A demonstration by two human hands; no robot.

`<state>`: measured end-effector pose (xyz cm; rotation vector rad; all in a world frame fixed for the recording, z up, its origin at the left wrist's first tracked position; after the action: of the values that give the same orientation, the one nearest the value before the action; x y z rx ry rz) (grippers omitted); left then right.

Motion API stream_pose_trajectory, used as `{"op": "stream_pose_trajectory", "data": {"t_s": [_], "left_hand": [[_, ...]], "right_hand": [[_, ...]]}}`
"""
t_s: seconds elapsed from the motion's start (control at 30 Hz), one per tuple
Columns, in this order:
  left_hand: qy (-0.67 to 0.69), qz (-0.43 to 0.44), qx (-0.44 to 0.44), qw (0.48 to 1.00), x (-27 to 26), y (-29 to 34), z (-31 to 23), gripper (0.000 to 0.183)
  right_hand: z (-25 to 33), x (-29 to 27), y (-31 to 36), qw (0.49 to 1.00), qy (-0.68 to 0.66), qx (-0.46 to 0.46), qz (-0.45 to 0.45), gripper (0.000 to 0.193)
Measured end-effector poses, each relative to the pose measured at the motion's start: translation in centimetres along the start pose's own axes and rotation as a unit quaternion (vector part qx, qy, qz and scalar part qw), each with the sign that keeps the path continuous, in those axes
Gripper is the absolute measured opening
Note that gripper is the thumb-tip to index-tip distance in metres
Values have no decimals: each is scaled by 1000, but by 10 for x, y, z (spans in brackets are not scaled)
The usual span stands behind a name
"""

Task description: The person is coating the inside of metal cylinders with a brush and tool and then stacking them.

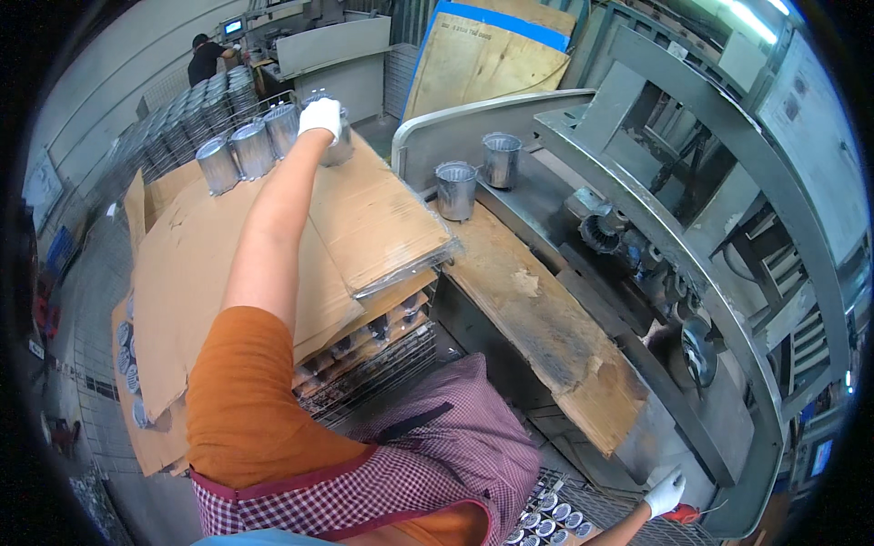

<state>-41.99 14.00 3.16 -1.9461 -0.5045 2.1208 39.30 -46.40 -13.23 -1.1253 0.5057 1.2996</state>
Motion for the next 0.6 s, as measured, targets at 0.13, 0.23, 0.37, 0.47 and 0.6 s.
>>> {"op": "stream_pose_trajectory", "data": {"t_s": [0.13,0.23,0.37,0.47,0.6], "left_hand": [[69,2,-21,997,-9,7,6,36],[96,-4,-33,995,-29,26,11,42],[118,-49,-3,992,-74,60,9,52],[58,69,87,992,-90,72,-13,63],[56,194,218,955,-73,87,-66,62]], "right_hand": [[0,1,0,1000,9,2,8,56],[-2,4,-2,1000,2,-5,8,57],[-5,4,-5,1000,18,1,-15,58],[-5,4,-5,1000,21,1,-14,59],[-7,6,-6,999,39,2,-7,59]]}}
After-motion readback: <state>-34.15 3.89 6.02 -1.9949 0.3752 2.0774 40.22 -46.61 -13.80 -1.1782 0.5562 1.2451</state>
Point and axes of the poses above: each hand's wrist, its own y-axis away from the middle knuckle, its own x-axis out of the palm, z = x × y, the point moved 5 cm from there along -y, towards the middle knuckle, and after that the axes turned 5 degrees about x, right-handed, at the moved point
